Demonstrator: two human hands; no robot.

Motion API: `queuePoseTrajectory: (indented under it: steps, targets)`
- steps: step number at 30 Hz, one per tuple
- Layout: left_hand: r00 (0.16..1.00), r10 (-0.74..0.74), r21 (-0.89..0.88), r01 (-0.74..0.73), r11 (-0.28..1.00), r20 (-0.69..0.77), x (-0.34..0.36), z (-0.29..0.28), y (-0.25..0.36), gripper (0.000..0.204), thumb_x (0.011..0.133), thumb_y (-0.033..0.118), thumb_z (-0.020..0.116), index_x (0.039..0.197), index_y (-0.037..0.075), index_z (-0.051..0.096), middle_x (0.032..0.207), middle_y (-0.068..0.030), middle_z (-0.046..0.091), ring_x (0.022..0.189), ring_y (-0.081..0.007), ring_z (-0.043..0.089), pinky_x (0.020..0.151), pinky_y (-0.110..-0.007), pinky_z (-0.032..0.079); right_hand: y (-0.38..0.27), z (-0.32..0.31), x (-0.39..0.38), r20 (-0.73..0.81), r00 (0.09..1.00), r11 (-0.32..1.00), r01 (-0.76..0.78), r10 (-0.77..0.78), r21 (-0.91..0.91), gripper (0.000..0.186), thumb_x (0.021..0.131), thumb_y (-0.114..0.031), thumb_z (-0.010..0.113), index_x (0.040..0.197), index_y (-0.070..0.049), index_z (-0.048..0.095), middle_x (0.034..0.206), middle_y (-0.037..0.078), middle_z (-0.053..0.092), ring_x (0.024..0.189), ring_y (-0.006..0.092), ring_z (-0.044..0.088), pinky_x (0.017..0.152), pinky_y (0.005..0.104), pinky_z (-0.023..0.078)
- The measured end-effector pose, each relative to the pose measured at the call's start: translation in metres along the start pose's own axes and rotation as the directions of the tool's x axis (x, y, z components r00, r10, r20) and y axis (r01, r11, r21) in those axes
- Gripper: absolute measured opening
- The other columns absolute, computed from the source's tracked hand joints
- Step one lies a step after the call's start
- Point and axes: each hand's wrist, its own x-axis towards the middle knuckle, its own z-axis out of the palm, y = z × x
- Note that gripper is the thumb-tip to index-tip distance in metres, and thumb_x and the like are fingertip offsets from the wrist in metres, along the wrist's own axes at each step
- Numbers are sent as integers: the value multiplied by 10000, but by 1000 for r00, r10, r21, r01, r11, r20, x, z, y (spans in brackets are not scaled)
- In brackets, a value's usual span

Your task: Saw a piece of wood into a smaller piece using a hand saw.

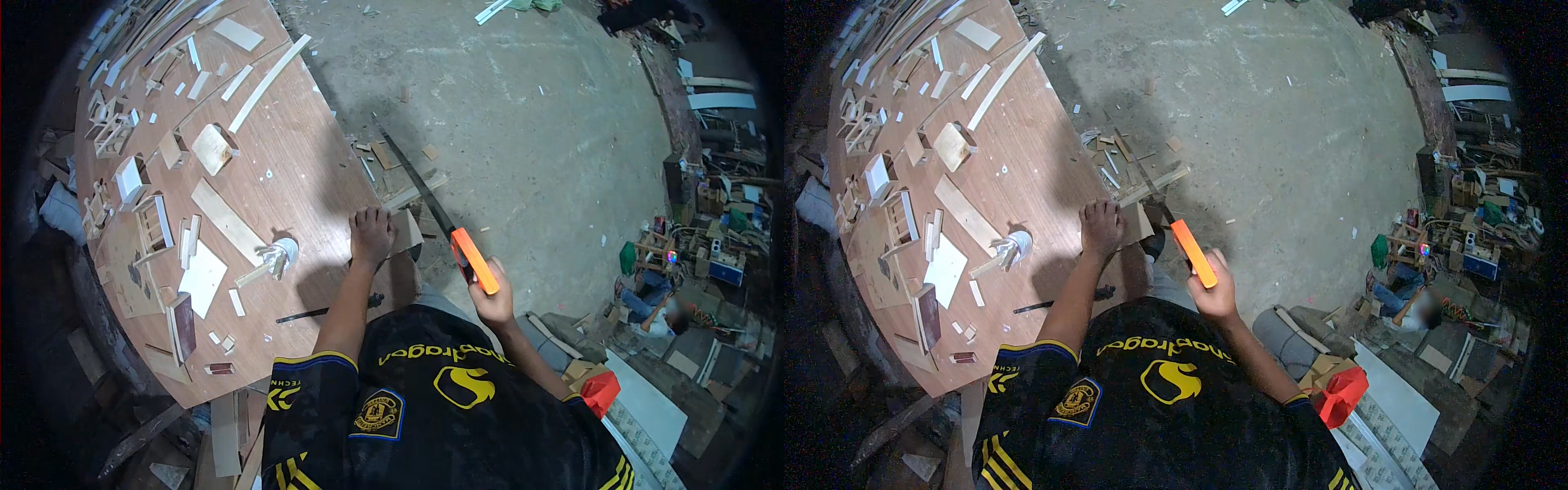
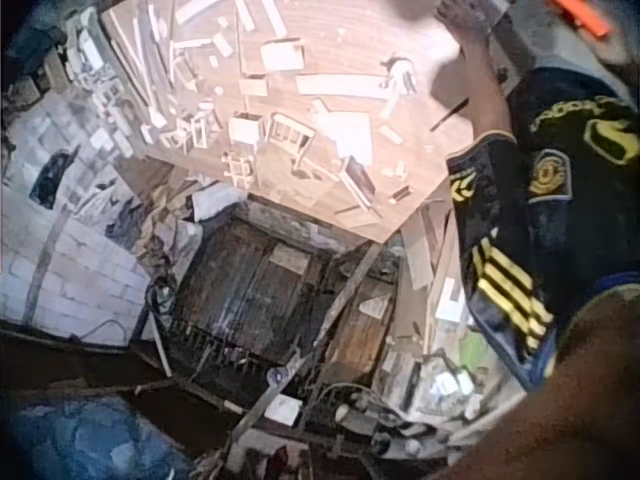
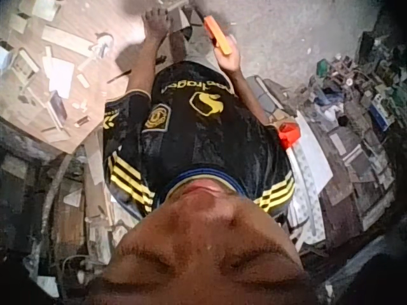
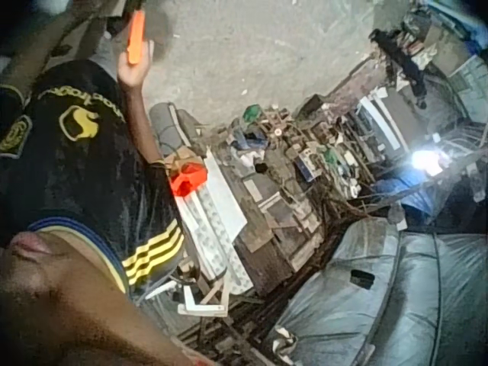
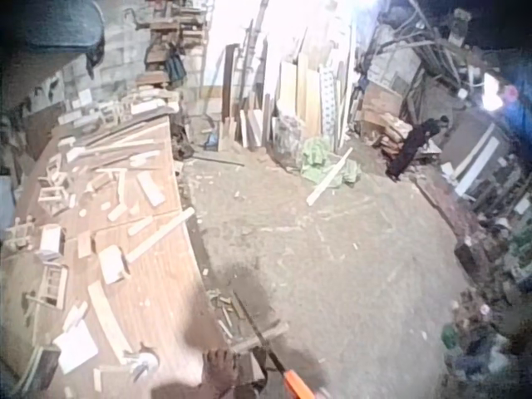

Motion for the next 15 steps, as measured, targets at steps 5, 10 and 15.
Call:
queuePoseTrajectory:
  steps: [5, 10, 15]
  targets:
    - [998, -52, 103, 54, 993, -20, -2, 12, -2, 195, 837, 269, 535, 960, 124, 580, 999, -57, 556, 992, -253, 503, 913, -419, 353, -6, 16, 5, 48, 999, 1000, -26, 26, 1, 124, 723, 32, 552, 822, -29, 506, 793, 106, 463, 734, 258, 490, 660, 318, 394]
    - [997, -66, 82, 70, 994, -45, 4, 18, 2, 201, 853, 279, 516, 950, 114, 579, 994, -64, 562, 984, -256, 506, 899, -416, 360, -6, 33, 0, 87, 973, 966, -224, 214, 127, 135, 745, 13, 577, 856, -23, 509, 820, 134, 501, 772, 297, 540, 681, 347, 421]
    - [995, -95, 92, 93, 991, 15, 6, 21, 1, 226, 857, 311, 517, 938, 108, 574, 993, -73, 561, 987, -260, 507, 881, -416, 372, -18, 41, 2, 117, 979, 984, -174, 170, 28, 126, 776, 0, 589, 862, -25, 502, 817, 126, 511, 758, 287, 551, 671, 351, 434]
